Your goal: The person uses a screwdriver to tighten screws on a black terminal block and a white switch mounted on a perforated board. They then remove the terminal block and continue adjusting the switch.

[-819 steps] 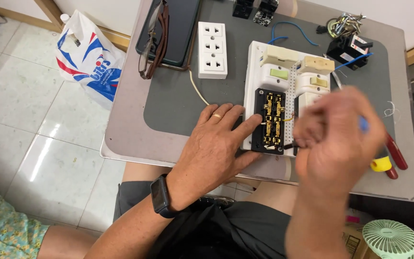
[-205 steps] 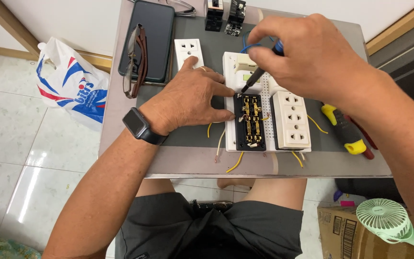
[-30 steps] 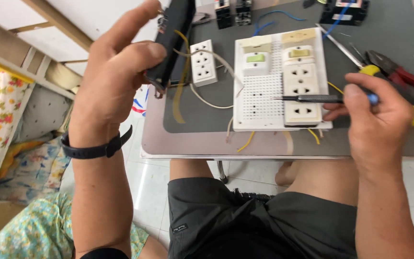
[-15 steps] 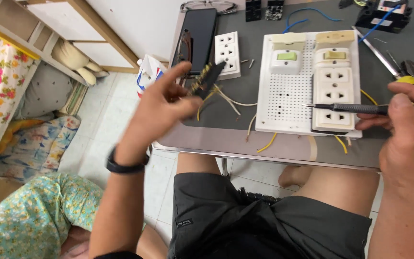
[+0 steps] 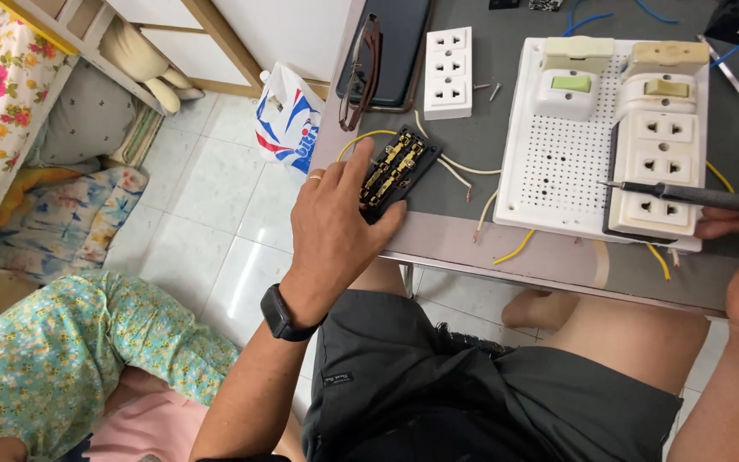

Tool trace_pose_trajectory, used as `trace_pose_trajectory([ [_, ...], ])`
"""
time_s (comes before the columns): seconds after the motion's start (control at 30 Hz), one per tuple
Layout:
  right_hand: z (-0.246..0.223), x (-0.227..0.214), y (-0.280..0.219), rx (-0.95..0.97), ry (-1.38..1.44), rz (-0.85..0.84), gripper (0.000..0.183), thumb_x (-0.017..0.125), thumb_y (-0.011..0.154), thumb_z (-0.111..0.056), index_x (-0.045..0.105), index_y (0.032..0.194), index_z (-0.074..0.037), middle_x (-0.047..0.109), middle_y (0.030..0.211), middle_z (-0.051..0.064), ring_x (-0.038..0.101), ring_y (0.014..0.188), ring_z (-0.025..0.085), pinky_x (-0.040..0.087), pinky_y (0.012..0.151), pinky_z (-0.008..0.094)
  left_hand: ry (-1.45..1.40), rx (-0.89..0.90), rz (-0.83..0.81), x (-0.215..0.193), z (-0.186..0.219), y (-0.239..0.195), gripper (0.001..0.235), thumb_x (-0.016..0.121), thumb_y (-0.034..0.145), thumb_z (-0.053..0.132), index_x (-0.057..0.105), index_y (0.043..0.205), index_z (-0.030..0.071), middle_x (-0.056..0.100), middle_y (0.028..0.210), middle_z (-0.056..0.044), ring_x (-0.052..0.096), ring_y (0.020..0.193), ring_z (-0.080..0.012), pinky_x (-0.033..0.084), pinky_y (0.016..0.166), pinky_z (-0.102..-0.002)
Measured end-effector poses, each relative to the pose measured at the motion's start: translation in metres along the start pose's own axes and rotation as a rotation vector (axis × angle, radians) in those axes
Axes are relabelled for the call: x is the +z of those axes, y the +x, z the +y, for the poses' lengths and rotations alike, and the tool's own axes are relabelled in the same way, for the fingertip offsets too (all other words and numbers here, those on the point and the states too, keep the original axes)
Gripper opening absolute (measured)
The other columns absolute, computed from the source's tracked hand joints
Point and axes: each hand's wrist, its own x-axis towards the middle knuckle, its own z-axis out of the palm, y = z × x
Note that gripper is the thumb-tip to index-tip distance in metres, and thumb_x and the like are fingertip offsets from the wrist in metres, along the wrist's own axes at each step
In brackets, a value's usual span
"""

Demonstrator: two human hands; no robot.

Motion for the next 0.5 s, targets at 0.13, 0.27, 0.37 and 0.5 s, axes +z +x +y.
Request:
trace_pose_trajectory([
  [0.13, 0.01, -0.005, -0.009, 0.022, -0.034, -0.008, 0.053, 0.026, 0.132, -0.04, 0.058, 0.123, 0.002, 0.063, 0.107, 0.019, 0.064, 0.097, 0.027, 0.052, 0.103, 0.034, 0.013, -0.034, 0.001, 0.0, 0.0, -0.001, 0.068, 0.076, 0.076, 0.038, 0.05, 0.133, 0.011, 0.062, 0.089, -0.008, 0.056, 0.08, -0.0321, 0.047, 0.071, -0.043],
  [0.27, 0.034, -0.012, -0.01, -0.052, -0.067, -0.035, 0.063, 0.022, 0.129, -0.043, 0.058, 0.125, 0.008, 0.063, 0.115, 0.025, 0.063, 0.102, 0.032, 0.051, 0.104, 0.041, 0.026, -0.088, -0.026, 0.0, 0.0, 0.001, 0.07, 0.075, 0.075, 0.045, 0.051, 0.13, 0.011, 0.06, 0.087, -0.009, 0.055, 0.077, -0.0331, 0.046, 0.068, -0.044],
  [0.37, 0.058, -0.017, -0.008, -0.01, 0.007, -0.033, 0.069, 0.025, 0.125, -0.058, 0.056, 0.125, 0.004, 0.061, 0.11, 0.022, 0.063, 0.105, 0.03, 0.053, 0.11, 0.041, 0.036, -0.101, -0.036, 0.0, 0.0, 0.003, 0.066, 0.075, 0.072, 0.045, 0.053, 0.122, 0.007, 0.059, 0.081, -0.011, 0.054, 0.074, -0.0341, 0.044, 0.067, -0.044],
  [0.5, 0.082, -0.021, -0.006, 0.096, 0.025, 0.014, 0.055, 0.027, 0.123, -0.045, 0.059, 0.113, -0.002, 0.063, 0.105, 0.016, 0.065, 0.107, 0.021, 0.052, 0.11, 0.029, 0.068, -0.109, -0.02, 0.003, -0.001, 0.001, 0.06, 0.073, 0.072, 0.046, 0.057, 0.115, 0.007, 0.061, 0.082, -0.011, 0.056, 0.073, -0.0357, 0.045, 0.064, -0.046],
])
